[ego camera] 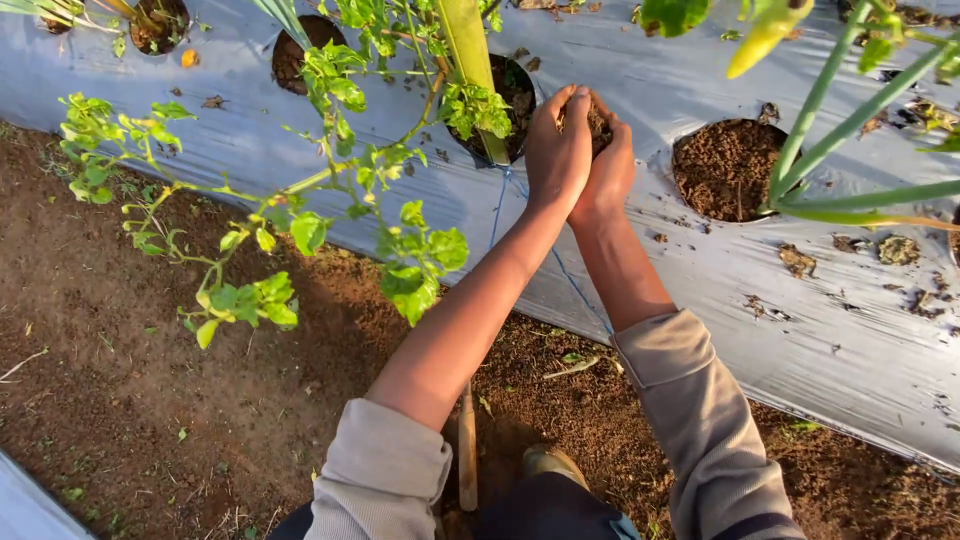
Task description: Using a hand hoe to loosen soil and then mounding it around the base of plants growing through plastic mulch to provide support.
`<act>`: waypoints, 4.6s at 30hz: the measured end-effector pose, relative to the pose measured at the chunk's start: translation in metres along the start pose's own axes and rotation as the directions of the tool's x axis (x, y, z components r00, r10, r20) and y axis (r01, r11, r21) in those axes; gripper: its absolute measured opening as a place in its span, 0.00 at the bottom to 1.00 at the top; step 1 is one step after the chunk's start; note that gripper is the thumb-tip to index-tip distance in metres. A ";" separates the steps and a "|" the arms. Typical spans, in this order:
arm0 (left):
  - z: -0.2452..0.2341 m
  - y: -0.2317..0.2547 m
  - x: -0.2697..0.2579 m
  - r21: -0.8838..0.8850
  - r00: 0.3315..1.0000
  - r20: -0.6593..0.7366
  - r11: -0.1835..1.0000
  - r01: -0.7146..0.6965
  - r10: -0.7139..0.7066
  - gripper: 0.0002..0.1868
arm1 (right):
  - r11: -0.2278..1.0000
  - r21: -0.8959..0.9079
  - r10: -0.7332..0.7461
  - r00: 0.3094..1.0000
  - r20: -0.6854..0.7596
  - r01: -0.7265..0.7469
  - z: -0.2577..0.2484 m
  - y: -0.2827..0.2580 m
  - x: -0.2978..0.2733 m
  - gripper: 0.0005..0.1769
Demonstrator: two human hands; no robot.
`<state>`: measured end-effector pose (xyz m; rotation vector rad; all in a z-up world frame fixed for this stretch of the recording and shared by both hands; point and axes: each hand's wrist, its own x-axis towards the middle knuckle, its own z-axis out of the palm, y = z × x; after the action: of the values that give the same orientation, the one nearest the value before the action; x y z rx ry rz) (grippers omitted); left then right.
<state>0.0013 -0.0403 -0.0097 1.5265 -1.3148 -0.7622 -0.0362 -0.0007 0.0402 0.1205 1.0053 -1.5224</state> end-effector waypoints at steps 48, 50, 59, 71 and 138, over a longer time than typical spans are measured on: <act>-0.199 -0.168 -0.162 0.099 0.709 0.677 0.930 -0.354 0.197 0.19 | -0.434 -0.077 0.120 0.143 0.982 0.897 -0.015 0.027 0.124 0.05; -0.200 -0.164 -0.162 0.125 0.698 0.705 0.947 -0.294 0.124 0.21 | -0.373 -0.079 0.002 0.086 0.996 0.924 -0.009 0.012 0.102 0.09; -0.200 -0.148 -0.164 0.167 0.667 0.745 0.973 -0.159 -0.019 0.30 | -0.763 -0.128 0.072 0.279 0.958 0.634 -0.018 0.023 0.074 0.17; -0.197 -0.141 -0.172 0.190 0.647 0.762 0.968 -0.163 -0.041 0.18 | -0.651 -0.141 0.012 0.196 0.981 0.746 -0.031 0.037 0.099 0.24; -0.126 0.008 0.009 0.455 0.991 -0.127 0.890 0.017 0.046 0.34 | -0.797 -0.018 0.220 0.318 0.922 0.604 -0.011 0.035 0.109 0.22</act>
<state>0.1138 -0.0169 0.0440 1.8969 -1.4676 -0.3387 -0.0388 -0.0716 -0.0499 -2.8861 1.5534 -0.3620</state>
